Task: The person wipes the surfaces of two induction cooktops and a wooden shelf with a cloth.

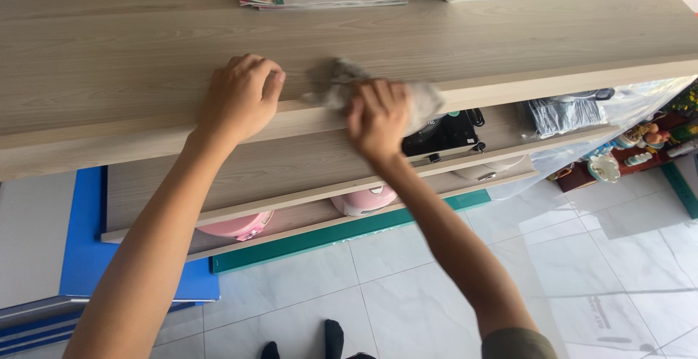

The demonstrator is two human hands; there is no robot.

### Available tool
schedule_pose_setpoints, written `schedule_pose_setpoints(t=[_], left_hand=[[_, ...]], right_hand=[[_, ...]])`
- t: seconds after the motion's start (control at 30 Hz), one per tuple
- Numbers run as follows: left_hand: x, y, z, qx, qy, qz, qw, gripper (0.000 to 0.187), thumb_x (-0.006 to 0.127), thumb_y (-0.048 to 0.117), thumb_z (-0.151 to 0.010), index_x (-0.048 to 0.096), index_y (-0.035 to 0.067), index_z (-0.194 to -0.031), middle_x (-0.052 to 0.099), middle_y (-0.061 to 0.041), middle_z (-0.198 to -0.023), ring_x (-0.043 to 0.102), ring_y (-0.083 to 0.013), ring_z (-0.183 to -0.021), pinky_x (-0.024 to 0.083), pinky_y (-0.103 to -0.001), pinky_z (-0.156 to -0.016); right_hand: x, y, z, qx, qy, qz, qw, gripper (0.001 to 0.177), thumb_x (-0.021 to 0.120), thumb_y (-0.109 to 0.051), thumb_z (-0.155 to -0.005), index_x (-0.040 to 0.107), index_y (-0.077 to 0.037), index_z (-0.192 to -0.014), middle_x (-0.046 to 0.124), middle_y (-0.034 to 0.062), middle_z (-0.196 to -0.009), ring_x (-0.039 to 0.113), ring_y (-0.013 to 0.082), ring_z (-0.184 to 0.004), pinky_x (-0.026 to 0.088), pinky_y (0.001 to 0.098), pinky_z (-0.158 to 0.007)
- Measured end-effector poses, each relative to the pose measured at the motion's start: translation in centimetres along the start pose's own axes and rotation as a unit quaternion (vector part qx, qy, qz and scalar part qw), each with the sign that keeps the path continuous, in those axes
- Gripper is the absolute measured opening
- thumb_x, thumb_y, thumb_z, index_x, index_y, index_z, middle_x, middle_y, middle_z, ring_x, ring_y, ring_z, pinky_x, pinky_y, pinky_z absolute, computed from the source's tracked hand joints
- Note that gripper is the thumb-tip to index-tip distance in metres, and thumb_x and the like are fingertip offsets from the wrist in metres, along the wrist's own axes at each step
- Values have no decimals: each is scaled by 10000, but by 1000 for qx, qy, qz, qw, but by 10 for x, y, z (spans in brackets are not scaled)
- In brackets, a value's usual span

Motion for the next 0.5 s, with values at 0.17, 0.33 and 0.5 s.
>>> schedule_pose_setpoints(t=[0.17, 0.33, 0.5], left_hand=[[-4, -6, 7, -47, 10, -34, 998, 263, 534, 242, -1100, 712, 48, -1089, 707, -146, -1143, 638, -339, -1132, 448, -512, -1014], [-10, -6, 13, -26, 42, -50, 998, 252, 561, 235, -1085, 727, 46, -1097, 719, -144, -1142, 645, -347, -1146, 451, -501, -1047], [-9, -4, 12, -31, 30, -51, 998, 256, 572, 248, -1085, 721, 42, -1117, 718, -153, -1171, 655, -355, -1120, 453, -492, -1014]], right_hand=[[3, -78, -18, -46, -31, -89, 994, 257, 613, -223, -966, 676, -71, -1163, 665, 102, -1087, 624, 273, -1033, 462, 452, -976], [-6, -40, -12, -101, -27, -118, 987, 368, 641, -252, -1011, 632, -69, -1330, 659, 116, -1238, 608, 289, -1153, 438, 469, -1061], [-47, 82, 13, -19, -54, -31, 998, 321, 629, -168, -989, 674, -62, -1289, 662, 144, -1237, 570, 342, -1174, 416, 498, -1090]])
Point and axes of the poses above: each hand's wrist, its own z-axis away from the middle knuckle, its own x-axis out of the palm, y = z × x, the point moved 2 cm from there along -z, towards the middle knuckle
